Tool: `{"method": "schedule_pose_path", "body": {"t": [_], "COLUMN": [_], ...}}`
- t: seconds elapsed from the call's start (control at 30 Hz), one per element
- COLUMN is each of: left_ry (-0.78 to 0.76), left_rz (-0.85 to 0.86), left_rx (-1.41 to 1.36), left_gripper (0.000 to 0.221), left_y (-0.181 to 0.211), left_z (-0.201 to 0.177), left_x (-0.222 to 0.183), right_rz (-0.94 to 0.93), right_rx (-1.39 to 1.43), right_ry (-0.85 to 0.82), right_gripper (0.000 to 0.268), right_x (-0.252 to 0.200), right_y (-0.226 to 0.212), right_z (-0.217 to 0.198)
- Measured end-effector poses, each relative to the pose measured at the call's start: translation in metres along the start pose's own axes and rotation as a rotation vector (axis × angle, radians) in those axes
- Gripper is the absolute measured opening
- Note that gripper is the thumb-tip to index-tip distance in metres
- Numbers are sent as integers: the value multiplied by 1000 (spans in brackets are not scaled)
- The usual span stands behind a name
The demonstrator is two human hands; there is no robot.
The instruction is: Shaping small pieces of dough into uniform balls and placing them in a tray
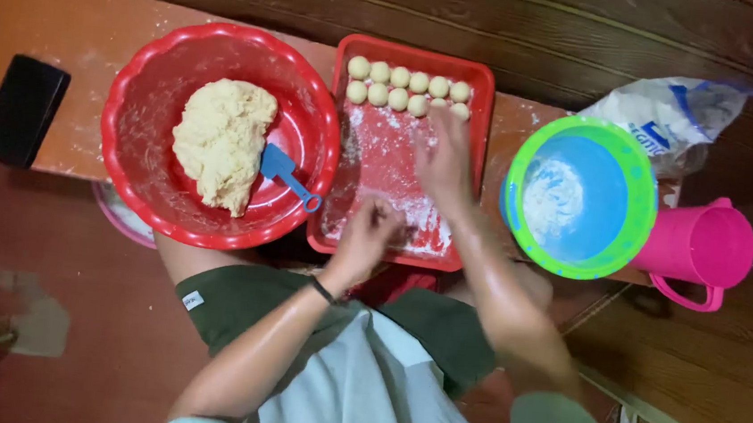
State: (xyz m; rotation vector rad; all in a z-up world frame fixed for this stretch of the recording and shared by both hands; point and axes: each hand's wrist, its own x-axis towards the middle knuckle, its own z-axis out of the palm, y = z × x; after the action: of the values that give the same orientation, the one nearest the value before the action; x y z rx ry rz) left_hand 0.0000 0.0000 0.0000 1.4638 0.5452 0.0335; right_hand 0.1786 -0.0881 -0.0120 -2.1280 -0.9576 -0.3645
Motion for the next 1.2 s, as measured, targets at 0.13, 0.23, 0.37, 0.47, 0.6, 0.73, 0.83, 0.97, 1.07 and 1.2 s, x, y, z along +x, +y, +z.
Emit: {"method": "schedule_pose_path", "body": {"t": [0.13,0.23,0.37,0.47,0.6,0.73,0.83,0.97,1.07,1.2], "left_ry": [71,-513,-200,-180,-38,-73,35,185,258,371], "left_rz": [-182,44,-27,288,484,499,493,411,361,194], "left_rx": [-541,-1198,-669,-91,374,379,518,602,588,441], "left_gripper": [23,56,58,35,15,15,17,16,17,18], "left_y": [36,43,124,98,88,84,91,84,71,56], "left_z": [1,1,-14,-35,-74,-109,-131,-158,-174,-186], "left_x": [20,25,-21,-27,-33,-54,-73,-105,-123,-145], "right_rz": [-31,-181,-27,314,645,459,73,88,67,144], "right_rx": [222,158,-8,-10,0,-146,-300,-514,-586,-637], "right_ry": [-63,-86,-63,-167,-328,-252,-36,-90,-54,-18], "right_gripper": [32,45,30,24,32,21,24,38,29,32], "right_x": [-26,-21,-45,-74,-56,-42,-23,-8,-6,-14], "right_y": [-105,-136,-65,-32,-46,-1,40,86,106,112], "right_z": [-31,-48,-53,-59,-86,-57,-26,1,12,18]}}
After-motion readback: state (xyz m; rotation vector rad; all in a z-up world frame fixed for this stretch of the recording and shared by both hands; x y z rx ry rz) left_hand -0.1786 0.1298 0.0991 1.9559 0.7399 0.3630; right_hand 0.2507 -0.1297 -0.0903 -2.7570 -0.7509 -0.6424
